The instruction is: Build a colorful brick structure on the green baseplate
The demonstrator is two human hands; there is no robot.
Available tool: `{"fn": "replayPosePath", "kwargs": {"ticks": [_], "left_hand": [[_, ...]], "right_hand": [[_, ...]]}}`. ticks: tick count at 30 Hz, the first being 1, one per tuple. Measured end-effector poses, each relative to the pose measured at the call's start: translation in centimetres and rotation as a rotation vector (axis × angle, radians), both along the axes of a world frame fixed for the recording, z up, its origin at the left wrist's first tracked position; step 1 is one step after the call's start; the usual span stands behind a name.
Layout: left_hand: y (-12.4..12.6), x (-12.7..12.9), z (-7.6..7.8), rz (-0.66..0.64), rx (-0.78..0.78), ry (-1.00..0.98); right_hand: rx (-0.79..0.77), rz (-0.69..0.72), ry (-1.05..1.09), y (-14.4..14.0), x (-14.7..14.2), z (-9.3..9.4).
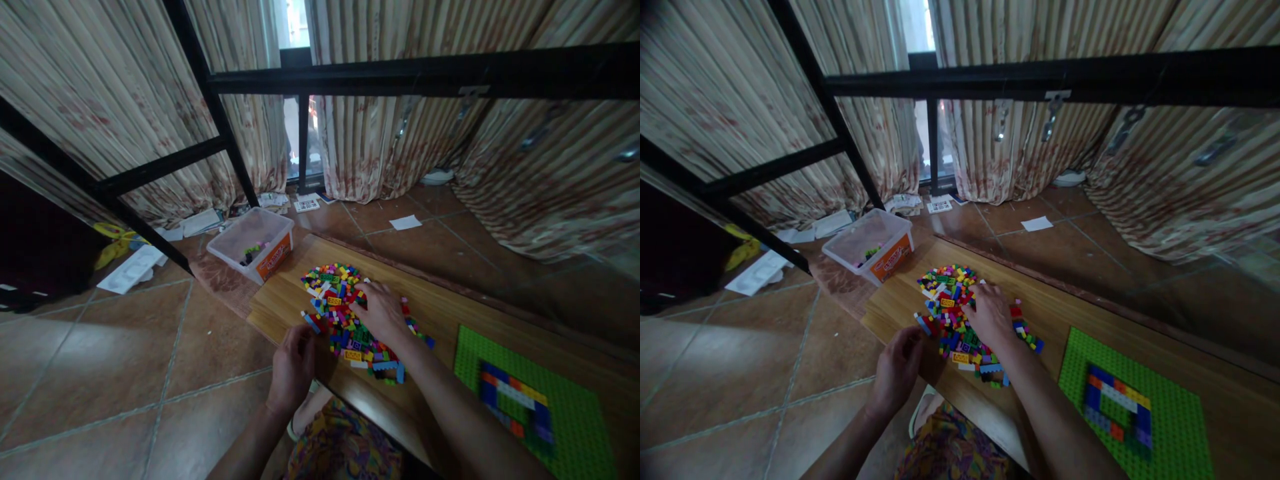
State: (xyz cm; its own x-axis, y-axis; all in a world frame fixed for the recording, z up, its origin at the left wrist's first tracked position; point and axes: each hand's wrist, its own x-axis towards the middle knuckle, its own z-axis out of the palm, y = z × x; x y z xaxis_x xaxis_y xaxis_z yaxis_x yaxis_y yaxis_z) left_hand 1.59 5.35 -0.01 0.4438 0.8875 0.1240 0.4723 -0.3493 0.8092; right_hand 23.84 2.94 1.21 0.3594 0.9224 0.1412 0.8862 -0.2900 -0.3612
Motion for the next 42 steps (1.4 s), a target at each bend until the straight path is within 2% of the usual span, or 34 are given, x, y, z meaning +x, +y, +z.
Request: {"fn": "replayPosePath", "kwargs": {"ticks": [8, 14, 18, 23, 26, 30, 32, 38, 42], "left_hand": [[0.3, 0.0, 0.5, -0.005, -0.077, -0.011], [0.2, 0.9, 1.5, 0.022, -0.250, -0.145], [0.4, 2.8, 2.9, -0.093, -0.411, -0.354], [0.5, 5.8, 4.1, -0.272, -0.676, -0.595], [0.2, 6.6, 4.3, -0.321, -0.794, -0.626], [-0.7, 6.6, 4.3, -0.303, -0.838, -0.678], [-1.1, 6.7, 4.5, -0.304, -0.845, -0.690], [-2.5, 7.3, 5.8, -0.318, -0.825, -0.712], [-3.6, 7.7, 6.0, -0.264, -0.807, -0.688]], "right_hand": [[0.005, 0.005, -0.025, 0.0, 0.0, -0.7], [0.195, 0.108, -0.012, -1.5, -0.2, 0.3], [0.324, 0.181, 0.046, -3.5, -1.3, 1.8], [0.365, 0.265, 0.197, -5.7, -2.9, 2.9], [0.399, 0.159, 0.397, -6.8, -3.5, 3.0], [0.528, -0.096, 0.808, -7.9, -4.1, 2.6], [0.561, -0.160, 0.933, -8.2, -4.4, 2.5], [0.641, -0.191, 0.924, -8.1, -5.8, 3.1], [0.721, -0.238, 0.849, -7.8, -6.3, 3.4]]}}
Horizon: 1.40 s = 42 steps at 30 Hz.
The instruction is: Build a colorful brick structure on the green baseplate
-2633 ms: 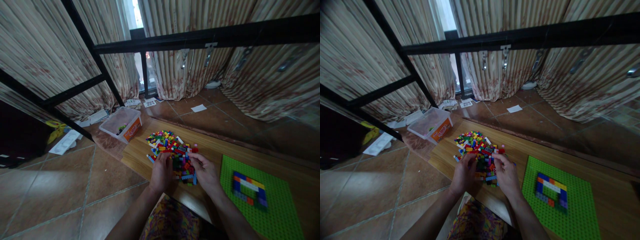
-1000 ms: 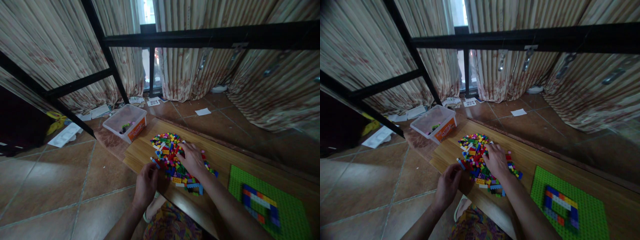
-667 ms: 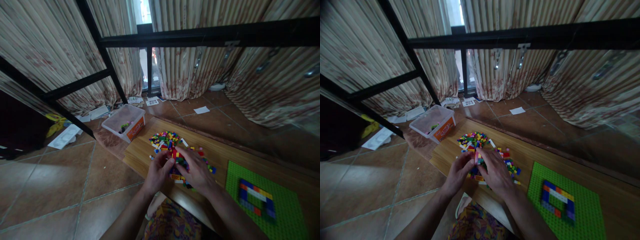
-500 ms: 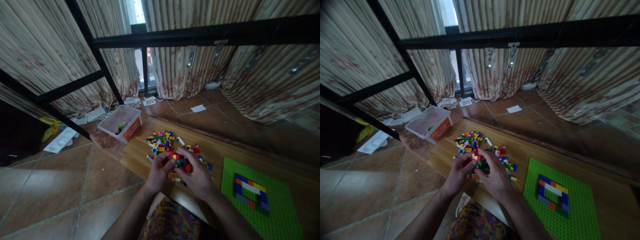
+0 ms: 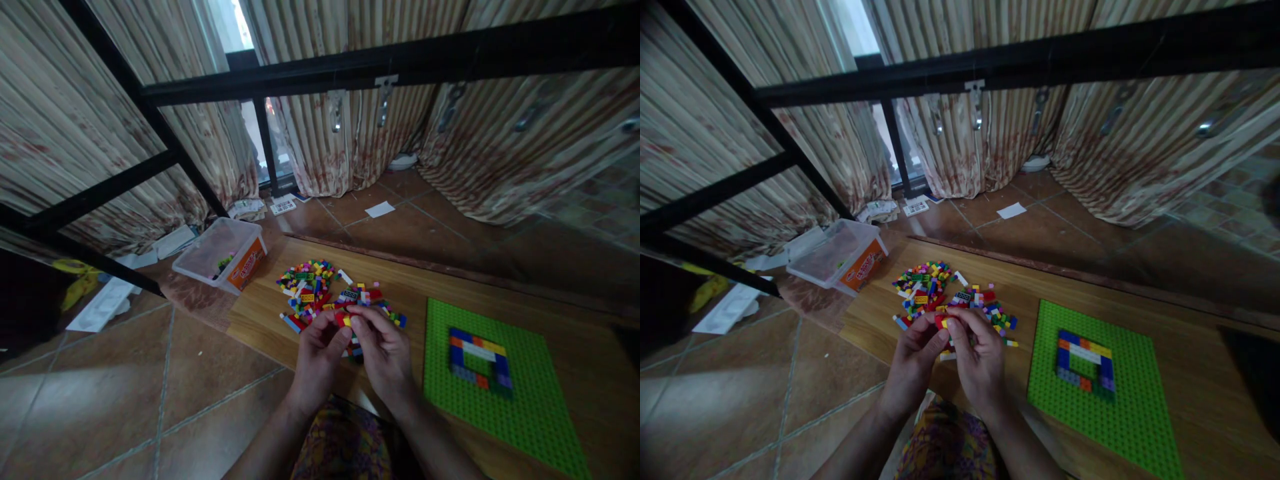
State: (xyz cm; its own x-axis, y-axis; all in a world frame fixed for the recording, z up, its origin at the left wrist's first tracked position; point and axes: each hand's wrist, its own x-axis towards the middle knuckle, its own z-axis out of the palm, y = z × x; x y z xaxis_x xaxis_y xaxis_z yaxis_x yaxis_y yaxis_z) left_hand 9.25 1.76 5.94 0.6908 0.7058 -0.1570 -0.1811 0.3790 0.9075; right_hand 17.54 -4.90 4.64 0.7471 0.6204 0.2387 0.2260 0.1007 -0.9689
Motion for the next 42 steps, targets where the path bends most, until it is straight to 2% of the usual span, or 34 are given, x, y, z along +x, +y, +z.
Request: {"fn": "replayPosePath", "kwargs": {"ticks": [7, 12, 16, 20, 26, 29, 33, 42], "left_hand": [[-1.6, 1.2, -0.4, 0.091, -0.021, 0.092], [-2.2, 1.7, 0.0, 0.135, -0.045, 0.147], [-2.3, 1.7, -0.2, 0.125, -0.086, 0.143], [-2.2, 1.7, -0.2, 0.119, -0.157, 0.104], [-1.9, 1.7, 0.1, 0.153, -0.162, 0.075], [-1.9, 1.7, 0.1, 0.176, -0.160, 0.066], [-2.0, 1.7, 0.2, 0.165, -0.149, 0.060], [-1.8, 2.0, -0.2, 0.180, -0.064, 0.132]], "right_hand": [[-0.081, -0.134, -0.061, 0.3, -0.5, -1.1], [-0.138, -0.213, 0.037, 0.4, -0.3, -1.7], [-0.106, -0.238, 0.197, 0.7, 0.0, -1.9], [0.016, -0.233, 0.550, 0.8, 0.3, -2.2], [0.077, -0.054, 0.824, 0.4, 0.6, -1.3], [0.083, 0.002, 0.746, 0.0, 0.4, -0.7], [0.081, 0.022, 0.606, -0.2, 0.1, -0.9], [0.112, -0.072, 0.665, 0.3, -0.5, -1.6]]}}
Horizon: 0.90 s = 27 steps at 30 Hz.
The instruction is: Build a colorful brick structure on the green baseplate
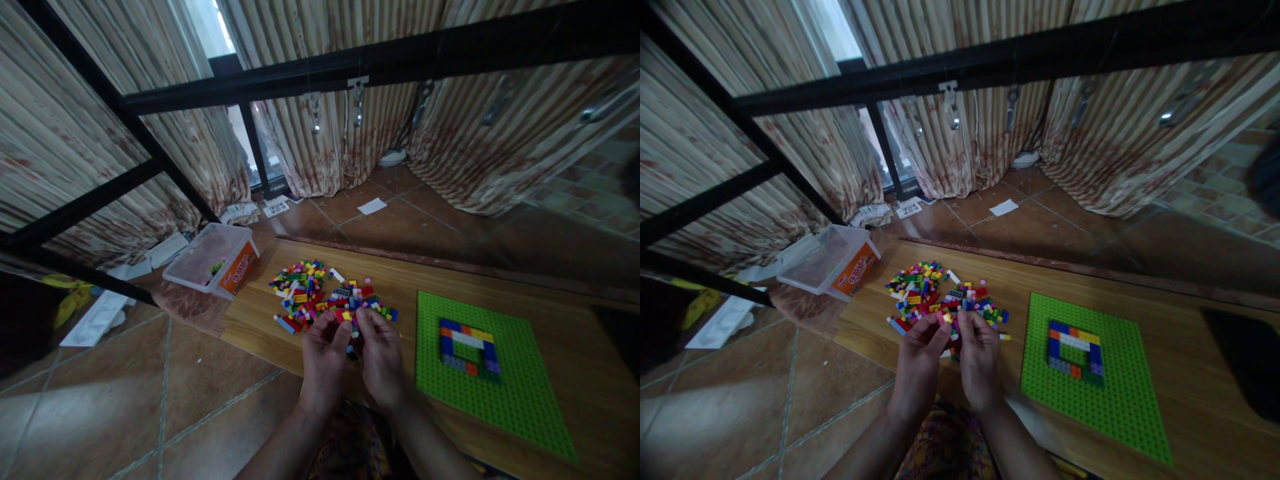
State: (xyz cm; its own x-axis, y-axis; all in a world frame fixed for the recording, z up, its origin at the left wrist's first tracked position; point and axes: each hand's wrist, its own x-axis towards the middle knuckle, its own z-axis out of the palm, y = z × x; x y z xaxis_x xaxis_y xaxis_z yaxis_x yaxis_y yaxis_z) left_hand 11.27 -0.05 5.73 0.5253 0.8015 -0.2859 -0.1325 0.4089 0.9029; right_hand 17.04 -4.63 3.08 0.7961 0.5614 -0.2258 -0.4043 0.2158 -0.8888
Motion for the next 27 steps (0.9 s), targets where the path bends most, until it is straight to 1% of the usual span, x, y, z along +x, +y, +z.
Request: {"fn": "replayPosePath", "kwargs": {"ticks": [5, 8, 11, 14, 16, 17, 20, 23, 25, 27], "left_hand": [[0.2, -0.1, 0.0, -0.022, -0.021, -0.002], [0.4, -0.1, -0.1, -0.046, -0.063, -0.025], [0.9, 0.1, -0.6, -0.066, -0.102, -0.039], [1.6, 0.4, -1.4, -0.059, -0.107, -0.026], [2.3, 0.6, -2.1, -0.028, -0.058, 0.013], [2.7, 0.7, -2.5, -0.009, -0.023, 0.037], [3.9, 0.9, -3.4, 0.041, 0.091, 0.110], [5.1, 1.1, -4.0, 0.049, 0.190, 0.182], [5.7, 1.2, -4.3, 0.042, 0.243, 0.208], [6.1, 1.4, -4.6, 0.031, 0.278, 0.209]], "right_hand": [[0.070, 0.002, 0.127, 0.3, 0.2, 0.3], [0.058, -0.003, 0.179, 0.3, 0.4, 0.5], [0.043, -0.014, 0.175, 0.3, 0.7, 0.2], [0.016, 0.009, 0.125, 0.5, 1.3, -0.6], [-0.058, 0.040, 0.020, 0.8, 2.1, -1.3], [-0.117, 0.059, -0.069, 0.9, 2.6, -1.6], [-0.331, 0.114, -0.460, 1.6, 4.1, -2.1], [-0.498, 0.166, -0.809, 2.3, 5.0, -2.2], [-0.556, 0.214, -0.936, 2.6, 5.2, -2.1], [-0.580, 0.248, -1.014, 2.9, 5.3, -2.0]]}}
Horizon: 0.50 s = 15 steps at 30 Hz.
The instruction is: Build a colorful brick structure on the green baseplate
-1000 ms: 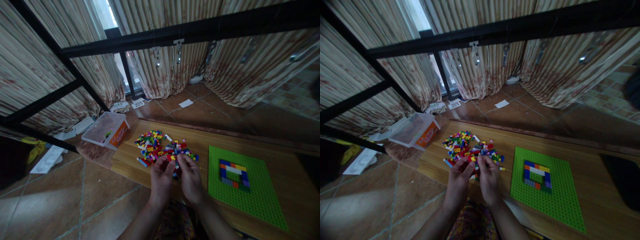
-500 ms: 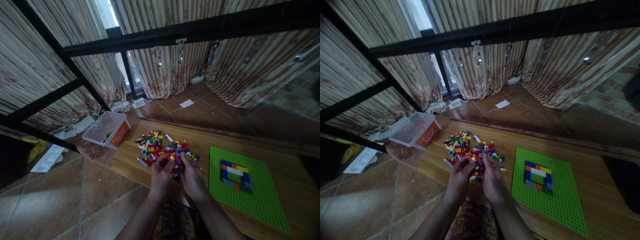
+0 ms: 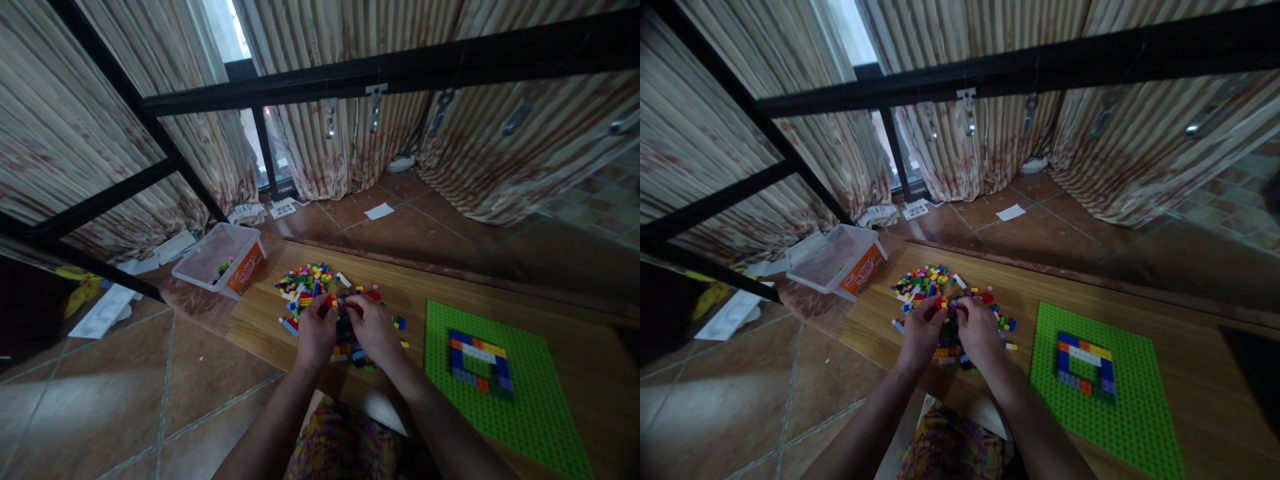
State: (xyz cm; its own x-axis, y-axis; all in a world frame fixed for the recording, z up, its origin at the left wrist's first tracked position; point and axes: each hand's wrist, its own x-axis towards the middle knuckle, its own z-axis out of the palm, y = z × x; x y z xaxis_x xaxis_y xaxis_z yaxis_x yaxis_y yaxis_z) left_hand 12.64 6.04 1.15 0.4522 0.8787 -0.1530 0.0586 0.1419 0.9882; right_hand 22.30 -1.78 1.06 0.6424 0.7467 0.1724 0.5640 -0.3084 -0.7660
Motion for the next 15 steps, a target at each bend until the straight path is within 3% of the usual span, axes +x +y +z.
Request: {"fn": "replayPosePath", "kwargs": {"ticks": [5, 10, 15], "left_hand": [[0.5, 0.3, -0.3, -0.020, 0.057, 0.033], [0.6, 0.4, 0.4, -0.011, 0.122, 0.095], [0.5, 0.2, 0.9, -0.003, 0.094, 0.046]], "right_hand": [[-0.038, 0.050, -0.068, -0.2, 0.0, 0.2], [-0.011, 0.055, -0.010, -0.8, 0.0, 0.6], [0.038, 0.012, 0.046, -1.0, -0.2, 1.1]]}}
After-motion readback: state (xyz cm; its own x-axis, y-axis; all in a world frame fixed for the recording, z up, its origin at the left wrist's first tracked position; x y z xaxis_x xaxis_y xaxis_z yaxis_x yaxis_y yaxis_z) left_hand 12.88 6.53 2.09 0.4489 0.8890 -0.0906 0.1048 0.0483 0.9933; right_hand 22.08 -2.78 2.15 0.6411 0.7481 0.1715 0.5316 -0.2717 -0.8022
